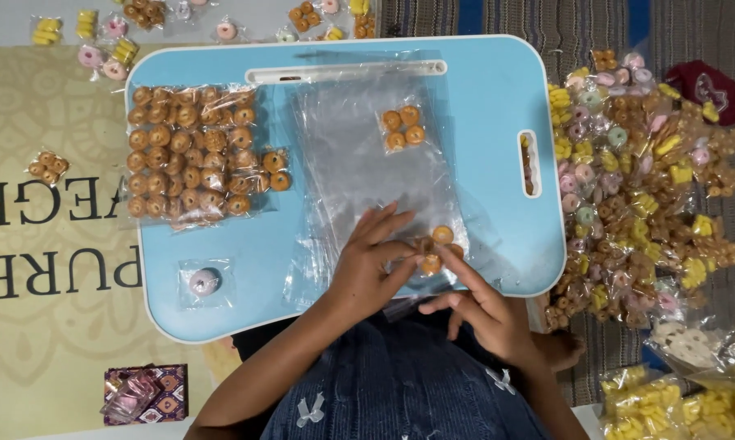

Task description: Packing small brown donut-shaped items into clear plastic bags.

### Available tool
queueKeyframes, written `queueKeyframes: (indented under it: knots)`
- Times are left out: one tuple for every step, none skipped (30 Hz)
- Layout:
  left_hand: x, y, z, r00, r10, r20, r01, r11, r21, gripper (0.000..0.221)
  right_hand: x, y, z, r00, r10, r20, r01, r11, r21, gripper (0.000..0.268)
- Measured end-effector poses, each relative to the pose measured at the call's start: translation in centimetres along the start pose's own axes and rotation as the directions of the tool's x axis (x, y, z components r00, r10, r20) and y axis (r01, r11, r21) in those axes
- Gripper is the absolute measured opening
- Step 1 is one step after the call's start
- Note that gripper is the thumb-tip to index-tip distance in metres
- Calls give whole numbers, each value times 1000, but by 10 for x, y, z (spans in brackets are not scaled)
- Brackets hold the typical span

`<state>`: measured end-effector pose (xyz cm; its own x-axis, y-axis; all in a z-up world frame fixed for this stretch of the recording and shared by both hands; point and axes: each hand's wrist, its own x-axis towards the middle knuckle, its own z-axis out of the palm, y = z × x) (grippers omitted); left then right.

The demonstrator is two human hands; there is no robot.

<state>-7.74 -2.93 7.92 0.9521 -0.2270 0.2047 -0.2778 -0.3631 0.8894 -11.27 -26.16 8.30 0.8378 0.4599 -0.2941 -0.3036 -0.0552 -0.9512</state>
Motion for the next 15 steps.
queueKeyframes:
  knots:
    - [-1, 6, 1, 999, 48, -21, -48, 999, 9, 11, 1, 8, 2, 997, -57, 50, 52, 995, 79, 62]
    - [0, 7, 7, 999, 48, -24, -48, 999, 11, 11, 7, 22, 4, 997, -58, 54, 54, 995, 78, 62]
    - [0, 8, 13, 983, 156, -97, -154, 988, 24, 9, 13, 36, 7, 996, -73, -42, 80, 980, 183, 61]
    - [1, 9, 19, 950, 262, -168, -258, 965, 44, 10, 19, 50, 9, 987, -77, -139, 114, 953, 282, 60]
    - [0, 13, 22, 949, 264, -172, -260, 964, 48, 10, 22, 61, 3, 988, -81, -135, 116, 953, 280, 60]
    - [-1, 17, 25, 941, 289, -177, -285, 957, 52, 10, 26, 73, -3, 980, -133, -145, 173, 933, 316, 58]
    - [-2, 21, 28, 932, 313, -181, -308, 950, 56, 11, 28, 84, -8, 971, -182, -157, 227, 908, 352, 57]
    - [-2, 24, 27, 931, 314, -184, -308, 949, 60, 11, 31, 78, -11, 971, -185, -153, 228, 908, 351, 57]
    - [-1, 26, 26, 930, 322, -175, -324, 946, 22, 17, 33, 72, -14, 976, -181, -125, 213, 917, 336, 60]
    - [0, 29, 25, 929, 331, -166, -338, 941, -16, 23, 35, 65, -17, 979, -177, -96, 199, 926, 320, 65]
    - [7, 19, 22, 928, 333, -167, -340, 940, -16, 23, 39, 56, -11, 979, -179, -97, 201, 927, 318, 65]
    - [13, 8, 18, 940, 313, -135, -303, 949, 86, 32, 42, 46, -6, 973, -115, -202, 133, 988, 80, 47]
    - [20, -2, 14, 952, 288, -106, -265, 945, 190, 44, 46, 37, 0, 946, -76, -316, 29, 988, -152, 34]
    - [29, -16, 7, 951, 290, -107, -267, 945, 191, 44, 50, 36, 2, 946, -79, -316, 31, 988, -153, 34]
    - [36, -29, 0, 977, 203, -59, -165, 906, 389, 59, 53, 36, 6, 923, -15, -383, 15, 1000, -3, 32]
